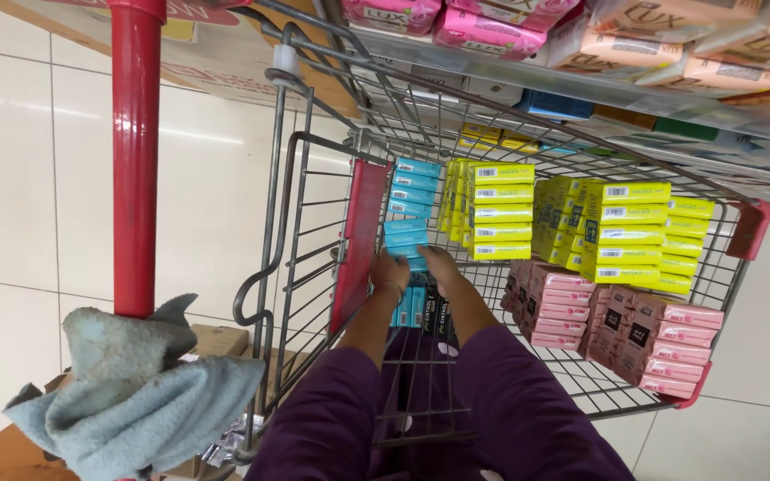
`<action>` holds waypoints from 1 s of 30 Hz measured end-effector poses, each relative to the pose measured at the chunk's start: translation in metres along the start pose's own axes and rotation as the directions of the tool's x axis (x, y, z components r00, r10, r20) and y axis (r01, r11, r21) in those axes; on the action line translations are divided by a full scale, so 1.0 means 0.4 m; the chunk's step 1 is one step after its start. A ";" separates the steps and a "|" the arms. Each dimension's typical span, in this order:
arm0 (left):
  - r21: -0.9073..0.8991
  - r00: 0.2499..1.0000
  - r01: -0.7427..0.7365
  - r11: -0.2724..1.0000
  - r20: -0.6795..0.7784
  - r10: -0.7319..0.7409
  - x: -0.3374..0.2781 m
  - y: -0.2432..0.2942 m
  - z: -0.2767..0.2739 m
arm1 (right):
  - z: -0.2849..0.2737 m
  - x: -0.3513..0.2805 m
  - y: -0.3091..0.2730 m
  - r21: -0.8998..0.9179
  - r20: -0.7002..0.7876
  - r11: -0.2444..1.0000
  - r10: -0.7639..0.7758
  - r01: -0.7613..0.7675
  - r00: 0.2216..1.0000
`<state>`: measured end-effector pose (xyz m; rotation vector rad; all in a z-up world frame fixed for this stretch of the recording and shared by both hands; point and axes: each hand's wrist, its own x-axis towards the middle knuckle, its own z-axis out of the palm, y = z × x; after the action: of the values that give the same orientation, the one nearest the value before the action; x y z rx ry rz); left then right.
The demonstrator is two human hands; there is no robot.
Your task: Organizing and restocking bars of soap on store shelves.
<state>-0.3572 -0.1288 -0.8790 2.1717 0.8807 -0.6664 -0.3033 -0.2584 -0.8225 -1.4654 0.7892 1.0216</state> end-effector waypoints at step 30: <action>-0.348 0.937 -0.338 0.874 -0.035 0.348 -0.480 0.368 -0.653 | -0.032 -0.822 -0.406 0.227 0.153 0.955 -0.231 0.193 0.961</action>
<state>-0.3192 -0.0855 -0.5277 1.9190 0.5266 -0.3319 -0.2861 -0.2694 -0.4561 -1.2289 0.5776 0.8633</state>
